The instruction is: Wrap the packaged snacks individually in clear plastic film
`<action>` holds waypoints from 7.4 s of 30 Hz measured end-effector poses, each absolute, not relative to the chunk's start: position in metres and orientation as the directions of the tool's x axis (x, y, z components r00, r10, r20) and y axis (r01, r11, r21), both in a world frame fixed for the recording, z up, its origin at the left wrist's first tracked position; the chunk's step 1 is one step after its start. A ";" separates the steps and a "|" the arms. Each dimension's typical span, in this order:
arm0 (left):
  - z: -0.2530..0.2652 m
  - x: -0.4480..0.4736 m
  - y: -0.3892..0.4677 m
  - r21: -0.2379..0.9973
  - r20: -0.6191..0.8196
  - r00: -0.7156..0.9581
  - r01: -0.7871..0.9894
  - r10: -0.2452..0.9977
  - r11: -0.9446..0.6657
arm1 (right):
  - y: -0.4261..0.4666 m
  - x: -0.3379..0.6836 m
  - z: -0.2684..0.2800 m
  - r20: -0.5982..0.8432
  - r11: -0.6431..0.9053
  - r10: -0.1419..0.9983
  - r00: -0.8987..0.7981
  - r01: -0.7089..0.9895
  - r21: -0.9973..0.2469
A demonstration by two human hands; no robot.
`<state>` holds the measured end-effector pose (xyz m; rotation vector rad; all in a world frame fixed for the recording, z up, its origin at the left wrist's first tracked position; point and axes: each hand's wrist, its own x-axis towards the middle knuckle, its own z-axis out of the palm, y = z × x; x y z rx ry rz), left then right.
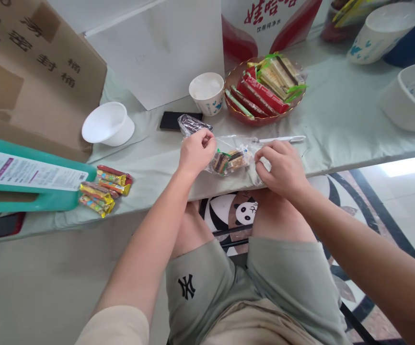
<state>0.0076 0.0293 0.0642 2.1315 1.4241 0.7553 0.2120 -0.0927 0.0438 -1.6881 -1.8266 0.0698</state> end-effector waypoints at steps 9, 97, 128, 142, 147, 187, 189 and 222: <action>0.078 -0.005 -0.013 0.239 0.224 0.711 0.623 0.666 -0.745 | -0.105 0.208 0.041 0.395 0.443 0.867 -0.303 0.833 -0.333; 0.006 -0.026 -0.040 0.224 0.185 0.688 0.666 0.702 -0.712 | -0.064 0.171 0.053 -0.113 -0.023 0.994 -0.005 0.970 -0.241; 0.001 -0.023 -0.043 0.133 0.376 0.695 0.614 0.613 -0.778 | -0.043 0.157 0.046 -0.042 -0.169 0.986 0.164 0.935 -0.312; 0.012 -0.008 -0.035 0.141 0.231 0.717 0.644 0.658 -0.752 | -0.013 0.178 0.055 0.017 -0.016 1.000 0.023 0.941 -0.337; 0.013 -0.006 -0.036 0.121 0.209 0.715 0.658 0.667 -0.743 | -0.012 0.192 0.065 0.094 -0.062 0.987 0.128 0.856 -0.514; 0.009 -0.003 -0.039 0.163 0.212 0.672 0.691 0.709 -0.704 | -0.066 0.237 0.084 0.118 -0.006 0.990 0.075 0.866 -0.500; 0.008 -0.004 -0.038 0.178 0.236 0.675 0.678 0.700 -0.714 | -0.061 0.230 0.095 0.067 -0.043 0.993 0.100 0.816 -0.577; 0.017 -0.006 -0.035 0.224 0.188 0.670 0.682 0.718 -0.696 | -0.053 0.219 0.061 0.259 0.191 0.965 0.027 0.603 -0.774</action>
